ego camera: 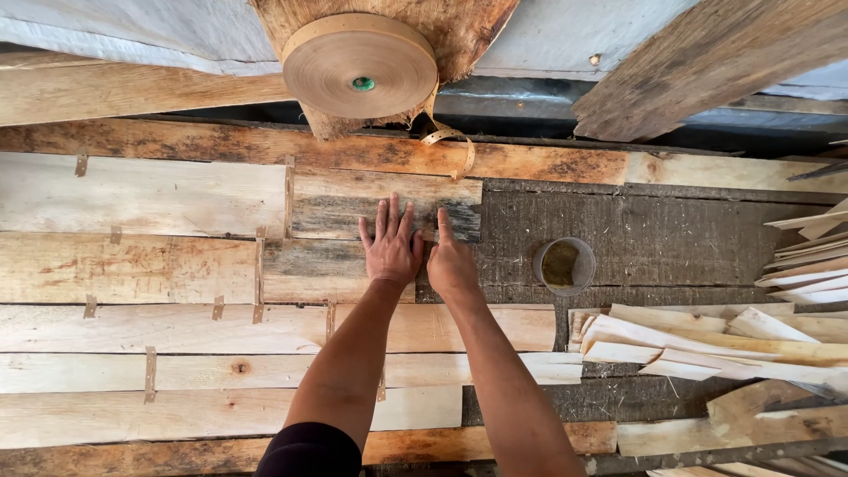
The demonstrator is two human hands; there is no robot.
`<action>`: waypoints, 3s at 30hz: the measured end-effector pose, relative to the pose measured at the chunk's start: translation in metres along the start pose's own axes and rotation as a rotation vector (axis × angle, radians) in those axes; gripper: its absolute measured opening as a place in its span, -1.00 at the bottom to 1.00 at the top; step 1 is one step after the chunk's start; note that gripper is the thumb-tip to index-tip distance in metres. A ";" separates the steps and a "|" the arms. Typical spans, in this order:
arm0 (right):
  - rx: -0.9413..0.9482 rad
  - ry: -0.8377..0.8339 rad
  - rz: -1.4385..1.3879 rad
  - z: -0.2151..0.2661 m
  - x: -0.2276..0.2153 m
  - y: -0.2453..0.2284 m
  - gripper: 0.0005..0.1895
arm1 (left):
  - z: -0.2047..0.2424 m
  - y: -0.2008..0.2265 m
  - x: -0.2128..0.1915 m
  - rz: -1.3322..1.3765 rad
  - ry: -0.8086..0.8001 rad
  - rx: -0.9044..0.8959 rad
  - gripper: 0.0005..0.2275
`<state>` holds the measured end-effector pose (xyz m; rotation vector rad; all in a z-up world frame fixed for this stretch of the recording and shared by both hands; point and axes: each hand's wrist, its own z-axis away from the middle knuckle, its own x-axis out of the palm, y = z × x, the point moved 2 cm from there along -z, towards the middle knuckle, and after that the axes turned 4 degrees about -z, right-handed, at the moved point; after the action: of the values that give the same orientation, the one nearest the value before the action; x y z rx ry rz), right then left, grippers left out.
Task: The person is applying glue to thin wood strips and assembling them onto a board, occasionally trimming them with a knife.
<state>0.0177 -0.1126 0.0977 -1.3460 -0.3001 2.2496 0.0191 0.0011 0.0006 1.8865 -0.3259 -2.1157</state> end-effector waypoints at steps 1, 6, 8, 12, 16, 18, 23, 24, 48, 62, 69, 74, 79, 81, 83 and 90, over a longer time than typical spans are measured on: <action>0.001 0.002 0.001 0.002 0.005 0.005 -0.22 | -0.001 -0.001 -0.001 0.002 0.001 0.002 -0.46; -0.050 0.037 -0.015 0.030 0.007 0.010 -0.20 | 0.000 -0.001 0.006 0.009 0.025 0.012 -0.47; -0.057 0.038 -0.019 0.038 0.012 0.014 -0.19 | 0.000 -0.002 0.007 0.009 0.029 0.014 -0.46; -0.014 -0.014 -0.035 0.060 0.018 0.023 -0.19 | 0.001 -0.002 0.005 0.000 0.032 0.017 -0.47; -0.111 0.064 -0.048 0.062 0.044 0.049 -0.14 | 0.001 -0.001 -0.001 0.019 0.022 0.024 -0.48; -0.025 0.020 -0.061 0.062 0.051 0.054 -0.15 | 0.000 -0.003 0.004 0.059 0.012 0.026 -0.49; 0.132 -0.125 -0.136 0.074 0.011 0.033 -0.24 | -0.001 0.000 0.010 0.043 -0.101 0.001 -0.48; 0.239 -0.232 -0.169 0.075 -0.004 0.024 -0.28 | -0.006 0.001 0.013 0.035 -0.118 -0.033 -0.47; -0.062 0.013 -0.021 -0.046 -0.016 0.004 -0.27 | -0.009 0.009 -0.013 0.121 -0.335 -0.048 -0.35; 0.001 -0.024 -0.077 -0.046 -0.006 0.002 -0.28 | -0.008 0.013 -0.028 0.121 -0.383 -0.059 -0.33; 0.066 -0.081 -0.004 -0.033 -0.028 -0.023 -0.28 | -0.008 0.012 -0.026 0.104 -0.371 -0.039 -0.30; 0.055 -0.078 -0.053 -0.044 -0.013 -0.005 -0.29 | -0.008 0.014 -0.025 0.096 -0.366 -0.047 -0.31; -0.090 0.043 0.049 -0.040 -0.004 0.005 -0.26 | -0.010 0.015 -0.027 0.094 -0.361 -0.052 -0.33; -0.007 -0.025 0.050 -0.017 -0.016 -0.010 -0.24 | -0.012 0.014 -0.020 0.031 -0.402 -0.051 -0.34; 0.030 -0.071 0.039 0.005 -0.024 -0.017 -0.23 | -0.008 0.017 -0.037 0.042 -0.431 -0.054 -0.34; -0.061 -0.007 -0.009 0.026 0.017 0.026 -0.19 | -0.006 0.016 -0.031 0.062 -0.388 -0.055 -0.38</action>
<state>-0.0196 -0.1244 0.0858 -1.3647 -0.3788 2.2554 0.0289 -0.0027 0.0340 1.4082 -0.3965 -2.4120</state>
